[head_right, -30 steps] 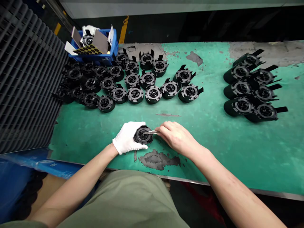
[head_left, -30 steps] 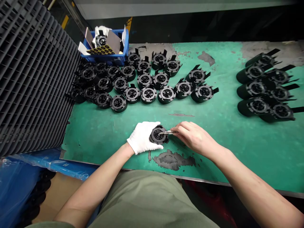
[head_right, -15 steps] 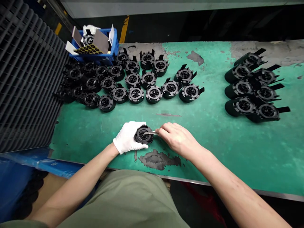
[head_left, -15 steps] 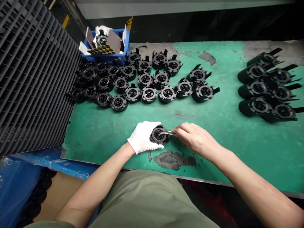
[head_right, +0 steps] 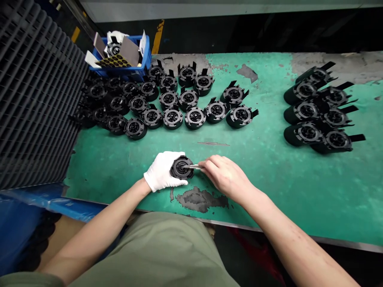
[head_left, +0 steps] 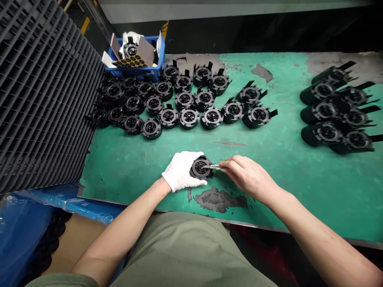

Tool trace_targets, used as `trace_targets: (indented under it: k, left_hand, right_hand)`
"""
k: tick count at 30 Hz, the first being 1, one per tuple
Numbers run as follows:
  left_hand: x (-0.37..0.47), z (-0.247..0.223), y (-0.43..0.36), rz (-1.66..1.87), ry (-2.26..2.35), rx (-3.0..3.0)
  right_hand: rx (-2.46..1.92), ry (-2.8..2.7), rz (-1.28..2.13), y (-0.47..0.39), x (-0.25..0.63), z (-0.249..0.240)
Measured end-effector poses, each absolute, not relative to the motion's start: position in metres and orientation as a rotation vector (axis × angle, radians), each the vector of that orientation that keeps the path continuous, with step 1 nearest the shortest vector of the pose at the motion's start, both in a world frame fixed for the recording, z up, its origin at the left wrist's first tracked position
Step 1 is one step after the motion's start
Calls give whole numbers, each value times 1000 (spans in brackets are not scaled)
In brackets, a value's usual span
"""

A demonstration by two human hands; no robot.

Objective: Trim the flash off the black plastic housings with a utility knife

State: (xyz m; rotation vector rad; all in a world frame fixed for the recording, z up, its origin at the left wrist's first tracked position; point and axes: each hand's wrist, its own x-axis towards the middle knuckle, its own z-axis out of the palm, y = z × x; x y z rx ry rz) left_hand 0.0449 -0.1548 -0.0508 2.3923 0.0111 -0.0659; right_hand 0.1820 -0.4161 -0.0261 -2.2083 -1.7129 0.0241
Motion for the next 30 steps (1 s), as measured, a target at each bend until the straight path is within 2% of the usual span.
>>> trace_targets:
  k: [5,12,16,20,25,30]
  left_hand:
    - [42,-56,-155,-76,36,2414]
    - [40,-60,-155,-13,-16,2393]
    - [31,-63,-164,170,274,2333]
    - [11,-58,-176,174,528,2335]
    - [-21,-52,-172,-120,415,2262]
    - [-10,-52,-153,-27,180,2325]
  right_hand:
    - [-2258,-1768,-49,-414,175,-23]
    - [-2205,-1684,21,-419,176,-17]
    - [-2165,-1293,108,-427,149,-15]
    - [-2225,-1251,165,-428,111,-28]
    - [-2305,-1202,95,-426,106,-40]
    - [-2279,-1313,93,-434,116,-31]
